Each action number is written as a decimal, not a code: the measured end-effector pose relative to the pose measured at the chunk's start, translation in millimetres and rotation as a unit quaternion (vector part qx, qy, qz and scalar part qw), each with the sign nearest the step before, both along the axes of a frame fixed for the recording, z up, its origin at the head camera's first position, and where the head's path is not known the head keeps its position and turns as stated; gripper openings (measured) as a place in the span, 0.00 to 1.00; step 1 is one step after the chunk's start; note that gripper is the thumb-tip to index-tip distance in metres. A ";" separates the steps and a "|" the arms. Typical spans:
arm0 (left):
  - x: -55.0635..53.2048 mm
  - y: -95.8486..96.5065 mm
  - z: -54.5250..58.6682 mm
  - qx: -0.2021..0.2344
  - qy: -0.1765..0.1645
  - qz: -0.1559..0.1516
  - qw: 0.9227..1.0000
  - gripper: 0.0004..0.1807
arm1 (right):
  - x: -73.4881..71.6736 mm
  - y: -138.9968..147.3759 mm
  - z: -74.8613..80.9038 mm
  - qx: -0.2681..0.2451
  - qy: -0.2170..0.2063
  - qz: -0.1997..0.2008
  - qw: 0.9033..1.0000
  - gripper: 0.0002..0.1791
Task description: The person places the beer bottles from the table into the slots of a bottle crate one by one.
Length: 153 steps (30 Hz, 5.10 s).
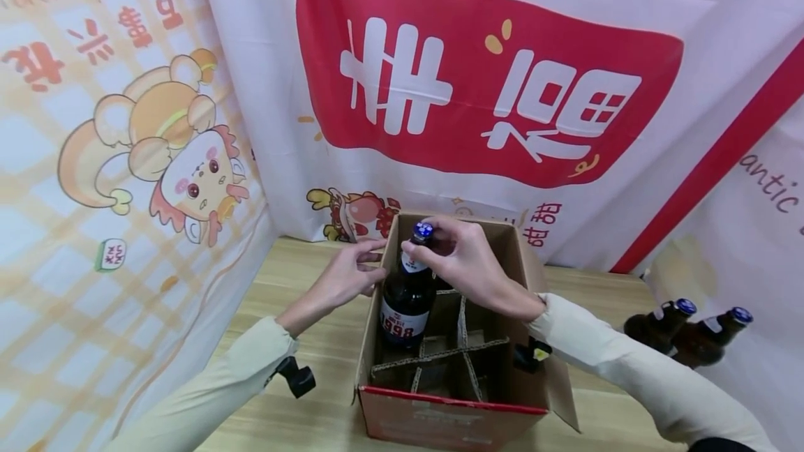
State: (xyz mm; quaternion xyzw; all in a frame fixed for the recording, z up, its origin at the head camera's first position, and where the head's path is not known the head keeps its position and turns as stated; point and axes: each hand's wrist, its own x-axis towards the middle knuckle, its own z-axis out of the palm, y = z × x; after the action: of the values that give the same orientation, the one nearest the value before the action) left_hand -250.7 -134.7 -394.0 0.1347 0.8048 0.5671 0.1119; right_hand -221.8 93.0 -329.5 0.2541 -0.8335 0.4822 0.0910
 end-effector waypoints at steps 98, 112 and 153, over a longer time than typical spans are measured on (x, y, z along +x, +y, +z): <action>2.1 1.5 -4.1 0.008 0.014 -0.006 1.000 0.34 | -25.8 44.4 -2.7 0.166 -0.102 0.137 0.971 0.12; 1.9 1.7 -6.0 0.007 0.004 -0.003 1.000 0.34 | -23.1 107.1 1.8 0.105 -0.113 0.045 0.987 0.15; -0.2 1.3 -8.3 0.010 -0.002 -0.002 1.000 0.34 | 20.8 309.4 -117.6 0.245 0.048 -0.400 0.882 0.12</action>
State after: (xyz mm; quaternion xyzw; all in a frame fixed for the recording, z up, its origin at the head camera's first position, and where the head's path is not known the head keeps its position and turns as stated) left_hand -250.9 -133.4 -402.3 0.1358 0.7988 0.5750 0.1135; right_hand -201.1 402.4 -447.1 -0.0638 -0.9503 0.1729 0.2508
